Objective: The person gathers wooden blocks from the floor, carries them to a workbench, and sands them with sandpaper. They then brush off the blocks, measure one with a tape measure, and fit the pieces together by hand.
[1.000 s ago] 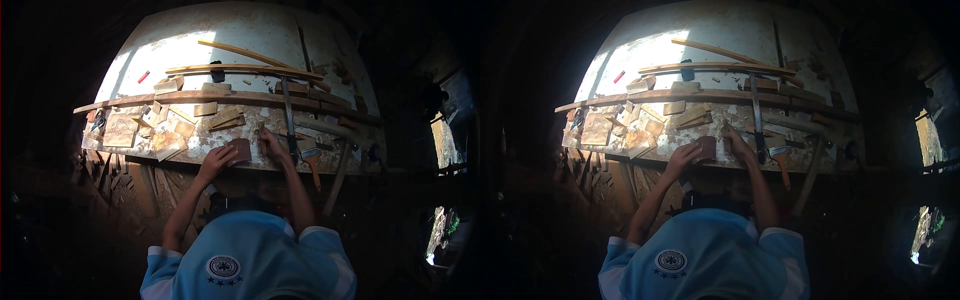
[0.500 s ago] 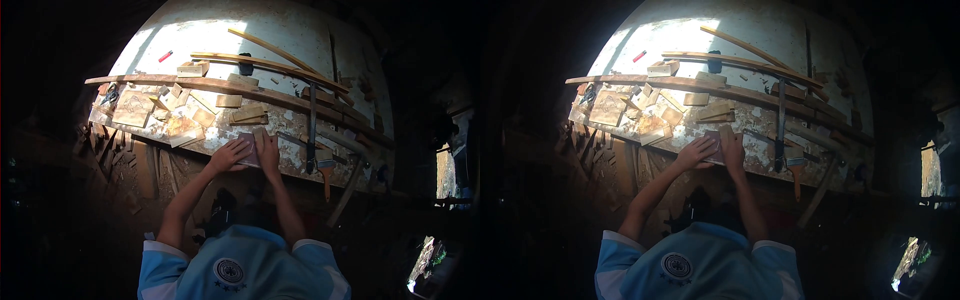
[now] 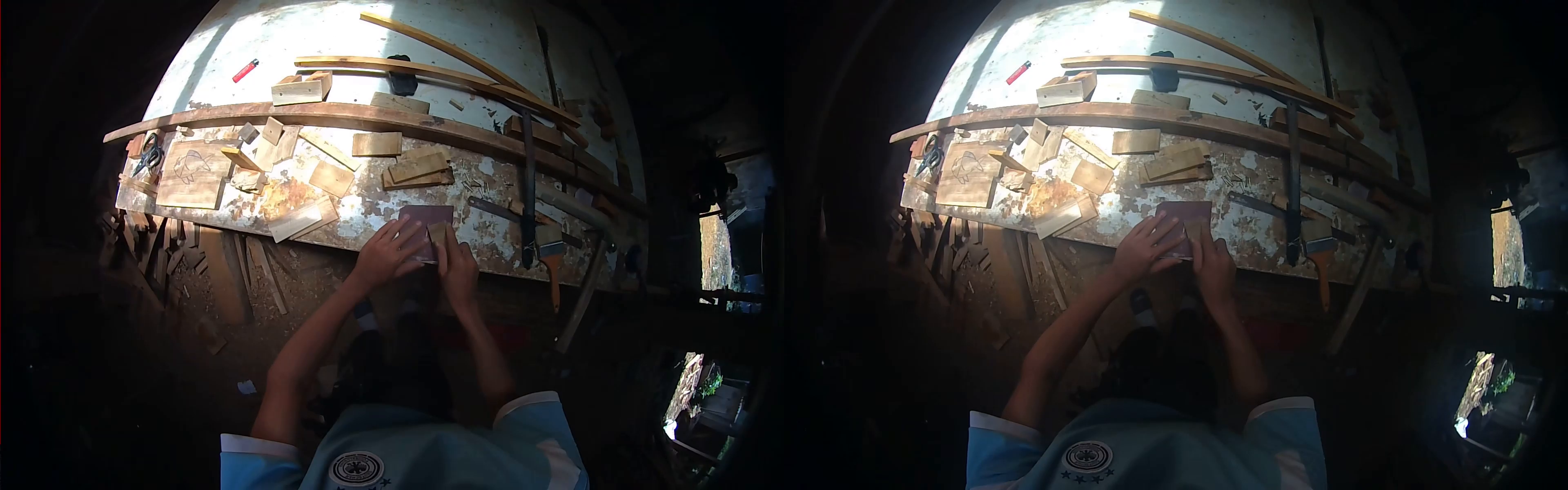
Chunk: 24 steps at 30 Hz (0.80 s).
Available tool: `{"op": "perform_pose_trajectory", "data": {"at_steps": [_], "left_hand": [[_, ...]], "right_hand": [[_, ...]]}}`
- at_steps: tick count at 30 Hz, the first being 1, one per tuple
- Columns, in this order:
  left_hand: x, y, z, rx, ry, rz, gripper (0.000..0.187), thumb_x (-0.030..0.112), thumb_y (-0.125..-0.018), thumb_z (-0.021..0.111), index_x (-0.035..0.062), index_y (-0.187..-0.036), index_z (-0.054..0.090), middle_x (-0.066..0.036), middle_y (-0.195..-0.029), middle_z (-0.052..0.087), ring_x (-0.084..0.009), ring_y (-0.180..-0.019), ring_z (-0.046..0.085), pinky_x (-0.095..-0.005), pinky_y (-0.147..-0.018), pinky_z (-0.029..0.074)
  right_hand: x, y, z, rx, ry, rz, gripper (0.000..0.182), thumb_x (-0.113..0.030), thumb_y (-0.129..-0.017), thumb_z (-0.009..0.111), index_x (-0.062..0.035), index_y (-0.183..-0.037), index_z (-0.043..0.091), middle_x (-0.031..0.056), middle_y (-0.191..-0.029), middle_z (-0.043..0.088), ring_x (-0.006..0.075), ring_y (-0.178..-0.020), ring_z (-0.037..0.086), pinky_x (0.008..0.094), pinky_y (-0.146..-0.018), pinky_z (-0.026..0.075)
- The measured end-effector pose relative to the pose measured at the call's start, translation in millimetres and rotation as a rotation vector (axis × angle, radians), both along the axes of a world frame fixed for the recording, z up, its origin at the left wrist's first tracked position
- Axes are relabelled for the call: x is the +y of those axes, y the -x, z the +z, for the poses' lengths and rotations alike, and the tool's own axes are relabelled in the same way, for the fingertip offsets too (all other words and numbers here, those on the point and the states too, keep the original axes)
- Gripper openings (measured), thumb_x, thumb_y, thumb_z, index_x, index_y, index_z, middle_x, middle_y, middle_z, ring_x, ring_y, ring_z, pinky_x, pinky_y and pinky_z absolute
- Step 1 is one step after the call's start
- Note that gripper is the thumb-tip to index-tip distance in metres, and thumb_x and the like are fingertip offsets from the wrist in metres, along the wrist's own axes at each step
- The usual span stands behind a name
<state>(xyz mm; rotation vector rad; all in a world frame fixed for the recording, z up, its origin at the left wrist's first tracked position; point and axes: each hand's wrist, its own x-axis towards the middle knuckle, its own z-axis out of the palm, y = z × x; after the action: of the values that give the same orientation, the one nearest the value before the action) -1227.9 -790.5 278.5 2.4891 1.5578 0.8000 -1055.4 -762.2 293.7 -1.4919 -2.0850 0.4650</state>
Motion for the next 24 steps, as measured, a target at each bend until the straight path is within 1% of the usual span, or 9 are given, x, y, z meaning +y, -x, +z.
{"op": "perform_pose_trajectory", "data": {"at_steps": [3, 7, 9, 14, 17, 18, 21, 23, 24], "left_hand": [[2, 3, -2, 0.021, -0.023, 0.0, 0.045, 0.038, -0.073, 0.062, 0.0174, -0.113, 0.056, -0.008, -0.127, 0.045, -0.0284, -0.121, 0.039, -0.0396, -0.099, 0.033], [0, -1, 0, 0.029, 0.005, 0.014, 0.044, 0.039, -0.073, 0.061, 0.0191, -0.112, 0.056, -0.008, -0.128, 0.044, -0.0273, -0.122, 0.038, -0.0391, -0.1, 0.032], [1, 2, -1, 0.055, 0.004, 0.01, 0.044, 0.039, -0.074, 0.061, 0.0199, -0.113, 0.056, -0.008, -0.128, 0.044, -0.0278, -0.122, 0.037, -0.0391, -0.099, 0.033], [-3, -6, 2, 0.021, 0.013, 0.031, 0.046, 0.037, -0.071, 0.065, 0.0189, -0.112, 0.057, -0.008, -0.128, 0.044, -0.0286, -0.12, 0.04, -0.0392, -0.096, 0.036], [1, -2, 3, 0.013, 0.014, 0.031, 0.045, 0.036, -0.068, 0.067, 0.018, -0.109, 0.059, -0.007, -0.127, 0.046, -0.0289, -0.12, 0.04, -0.0397, -0.094, 0.037], [1, -2, 6, 0.01, 0.017, 0.029, 0.044, 0.035, -0.068, 0.067, 0.0179, -0.108, 0.059, -0.007, -0.127, 0.046, -0.029, -0.12, 0.04, -0.0398, -0.094, 0.036], [-1, -4, 4, 0.015, 0.036, 0.035, 0.044, 0.036, -0.069, 0.066, 0.0187, -0.109, 0.059, -0.006, -0.127, 0.046, -0.028, -0.12, 0.04, -0.0399, -0.095, 0.036], [0, -4, 8, 0.047, 0.052, 0.045, 0.045, 0.038, -0.071, 0.065, 0.0206, -0.111, 0.058, -0.005, -0.128, 0.046, -0.0257, -0.121, 0.04, -0.039, -0.097, 0.035], [0, -4, 7, 0.06, 0.034, 0.043, 0.046, 0.039, -0.07, 0.066, 0.0211, -0.112, 0.058, -0.005, -0.127, 0.046, -0.0256, -0.121, 0.04, -0.0389, -0.097, 0.035]], "right_hand": [[29, 6, 13, -0.116, -0.001, 0.036, 0.034, -0.021, -0.086, 0.053, -0.0105, -0.118, 0.051, 0.0225, -0.074, 0.054, 0.0369, -0.064, 0.057, 0.0419, -0.053, 0.045], [37, 13, -3, -0.004, -0.142, -0.077, 0.038, -0.021, -0.084, 0.056, -0.0133, -0.121, 0.051, 0.0202, -0.073, 0.052, 0.0347, -0.061, 0.056, 0.0405, -0.053, 0.045], [4, -1, -2, -0.058, -0.021, -0.016, 0.041, -0.019, -0.083, 0.057, -0.0145, -0.123, 0.049, 0.0171, -0.071, 0.05, 0.034, -0.062, 0.056, 0.0403, -0.053, 0.045], [55, 11, 4, -0.066, -0.049, -0.027, 0.038, -0.025, -0.085, 0.053, -0.0131, -0.121, 0.051, 0.0194, -0.074, 0.053, 0.0348, -0.067, 0.058, 0.0409, -0.055, 0.046], [4, -3, 14, -0.074, 0.106, -0.019, 0.038, -0.025, -0.085, 0.053, -0.0128, -0.121, 0.05, 0.0206, -0.075, 0.054, 0.0351, -0.065, 0.058, 0.0407, -0.054, 0.046], [-6, -8, 16, -0.072, 0.049, 0.021, 0.039, -0.025, -0.085, 0.053, -0.0136, -0.122, 0.049, 0.0209, -0.075, 0.053, 0.0355, -0.064, 0.058, 0.0408, -0.052, 0.046], [31, -4, 8, -0.097, 0.073, 0.08, 0.038, -0.025, -0.086, 0.052, -0.0138, -0.122, 0.049, 0.0218, -0.076, 0.054, 0.0365, -0.065, 0.058, 0.0413, -0.052, 0.046], [67, 9, 11, -0.064, -0.041, 0.01, 0.034, -0.025, -0.086, 0.05, -0.0106, -0.117, 0.051, 0.0247, -0.08, 0.055, 0.04, -0.063, 0.056, 0.0426, -0.053, 0.046], [68, 6, 6, 0.025, -0.113, 0.007, 0.033, -0.025, -0.087, 0.049, -0.0088, -0.116, 0.051, 0.0211, -0.078, 0.056, 0.0355, -0.061, 0.056, 0.0404, -0.052, 0.047]]}}
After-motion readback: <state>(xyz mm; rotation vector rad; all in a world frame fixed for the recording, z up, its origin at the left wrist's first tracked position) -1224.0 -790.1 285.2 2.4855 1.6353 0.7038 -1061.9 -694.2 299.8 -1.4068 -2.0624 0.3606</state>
